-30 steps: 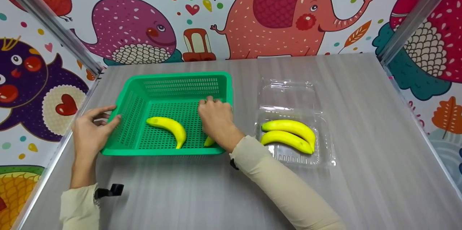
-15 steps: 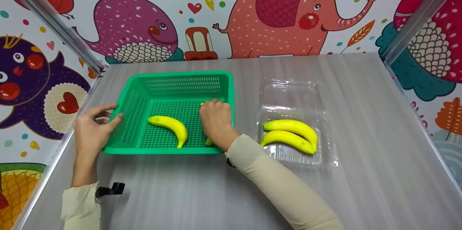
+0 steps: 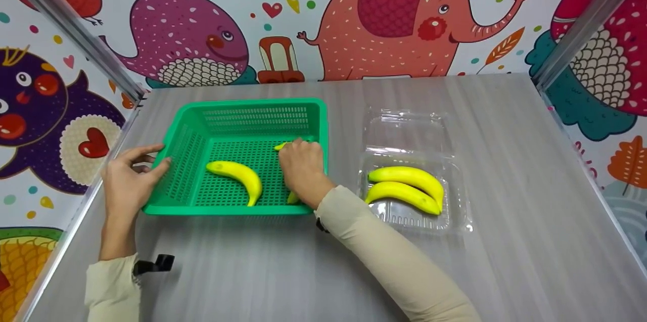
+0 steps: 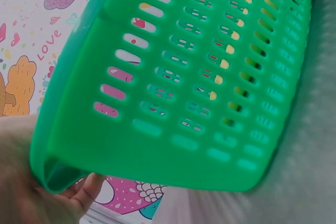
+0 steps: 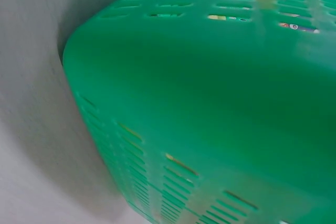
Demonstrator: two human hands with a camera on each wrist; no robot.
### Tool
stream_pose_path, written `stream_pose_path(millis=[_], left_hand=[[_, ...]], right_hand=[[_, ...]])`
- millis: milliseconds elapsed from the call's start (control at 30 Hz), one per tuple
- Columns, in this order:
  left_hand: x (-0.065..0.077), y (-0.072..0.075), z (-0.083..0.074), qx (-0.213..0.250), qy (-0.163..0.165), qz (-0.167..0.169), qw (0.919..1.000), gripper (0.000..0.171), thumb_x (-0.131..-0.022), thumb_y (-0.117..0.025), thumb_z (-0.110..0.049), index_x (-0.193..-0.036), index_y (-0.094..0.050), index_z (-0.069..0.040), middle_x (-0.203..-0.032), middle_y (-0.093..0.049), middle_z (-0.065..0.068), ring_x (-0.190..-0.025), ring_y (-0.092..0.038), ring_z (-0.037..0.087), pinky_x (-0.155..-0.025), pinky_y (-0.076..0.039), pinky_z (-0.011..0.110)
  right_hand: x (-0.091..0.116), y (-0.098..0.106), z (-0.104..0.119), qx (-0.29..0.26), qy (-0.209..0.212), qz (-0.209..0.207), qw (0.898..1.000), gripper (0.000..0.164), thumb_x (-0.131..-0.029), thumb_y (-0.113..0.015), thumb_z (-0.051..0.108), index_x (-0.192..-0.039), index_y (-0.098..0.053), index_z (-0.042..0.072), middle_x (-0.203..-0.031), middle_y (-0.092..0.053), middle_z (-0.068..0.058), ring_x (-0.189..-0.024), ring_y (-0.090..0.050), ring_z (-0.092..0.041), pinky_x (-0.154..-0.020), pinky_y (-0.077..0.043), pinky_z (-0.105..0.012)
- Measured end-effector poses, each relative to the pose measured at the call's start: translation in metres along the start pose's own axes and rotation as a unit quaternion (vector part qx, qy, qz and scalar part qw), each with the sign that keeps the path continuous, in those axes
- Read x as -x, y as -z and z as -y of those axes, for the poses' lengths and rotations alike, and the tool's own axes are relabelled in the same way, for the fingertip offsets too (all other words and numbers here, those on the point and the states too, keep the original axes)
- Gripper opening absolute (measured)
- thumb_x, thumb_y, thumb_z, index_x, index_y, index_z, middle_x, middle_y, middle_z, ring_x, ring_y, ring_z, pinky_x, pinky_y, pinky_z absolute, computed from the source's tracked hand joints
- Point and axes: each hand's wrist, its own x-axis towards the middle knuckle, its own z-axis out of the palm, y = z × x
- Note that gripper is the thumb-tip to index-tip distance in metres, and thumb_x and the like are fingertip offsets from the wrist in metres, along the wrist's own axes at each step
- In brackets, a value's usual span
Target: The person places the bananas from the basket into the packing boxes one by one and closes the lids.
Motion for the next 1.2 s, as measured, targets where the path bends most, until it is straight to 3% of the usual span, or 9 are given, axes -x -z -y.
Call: stream_pose_path(millis=[100,367,533,667,900,1200], left_hand=[[0.0002,-0.0001,0.0,0.0,0.0,-0.001,1.0,0.03,-0.093,-0.084,-0.011,-0.122,-0.083,-0.009,-0.105,-0.075,0.015,-0.085,-0.07,0.027,-0.068,-0.042,0.006],[0.0008,-0.0005,0.0001,-0.001,-0.001,-0.002,1.0,0.03,-0.093,-0.084,-0.011,-0.122,-0.083,-0.008,-0.106,-0.075,0.015,-0.084,-0.07,0.027,-0.068,-0.041,0.007],[0.0014,0.0001,-0.0004,-0.001,0.004,-0.001,1.0,0.03,-0.093,-0.084,-0.011,-0.122,-0.083,-0.008,-0.107,-0.075,0.015,-0.085,-0.069,0.026,-0.068,-0.041,0.007],[0.0011,0.0003,-0.0006,-0.004,0.006,0.001,1.0,0.03,-0.093,-0.084,-0.012,-0.123,-0.083,-0.009,-0.108,-0.075,0.014,-0.084,-0.069,0.026,-0.067,-0.041,0.008],[0.0001,-0.0002,0.0,0.0,-0.001,0.001,1.0,0.03,-0.093,-0.084,-0.011,-0.122,-0.083,-0.009,-0.106,-0.075,0.015,-0.084,-0.069,0.026,-0.067,-0.042,0.007],[-0.0002,-0.0006,-0.0002,0.001,0.001,0.002,1.0,0.03,-0.093,-0.084,-0.011,-0.123,-0.083,-0.009,-0.107,-0.075,0.015,-0.084,-0.069,0.026,-0.067,-0.042,0.007]], right_hand=[[0.0004,-0.0001,0.0003,-0.001,0.006,0.003,1.0,0.049,-0.096,-0.083,0.033,-0.131,-0.071,0.0,-0.099,-0.074,-0.017,-0.074,-0.068,-0.03,-0.06,-0.06,-0.043],[0.0032,0.0002,0.0018,0.01,0.026,0.01,1.0,0.041,-0.098,-0.077,0.017,-0.137,-0.068,0.005,-0.11,-0.075,-0.017,-0.067,-0.063,-0.028,-0.056,-0.057,-0.04],[0.005,-0.0009,0.0007,-0.01,0.048,-0.024,0.998,0.04,-0.097,-0.076,0.01,-0.136,-0.07,0.005,-0.11,-0.074,-0.018,-0.056,-0.048,-0.023,-0.046,-0.042,-0.034],[0.006,-0.0024,-0.0006,-0.037,0.054,-0.051,0.997,0.034,-0.096,-0.074,0.006,-0.13,-0.071,0.004,-0.108,-0.072,-0.018,-0.058,-0.048,-0.024,-0.045,-0.034,-0.033],[0.0064,-0.0029,-0.0022,-0.058,0.055,-0.084,0.993,0.029,-0.095,-0.07,0.0,-0.124,-0.072,0.004,-0.104,-0.071,-0.018,-0.069,-0.061,-0.031,-0.047,-0.05,-0.041],[0.006,-0.0008,-0.004,-0.082,0.054,-0.085,0.991,0.04,-0.095,-0.067,-0.001,-0.134,-0.072,0.008,-0.109,-0.071,-0.015,-0.079,-0.066,-0.032,-0.051,-0.057,-0.042]])
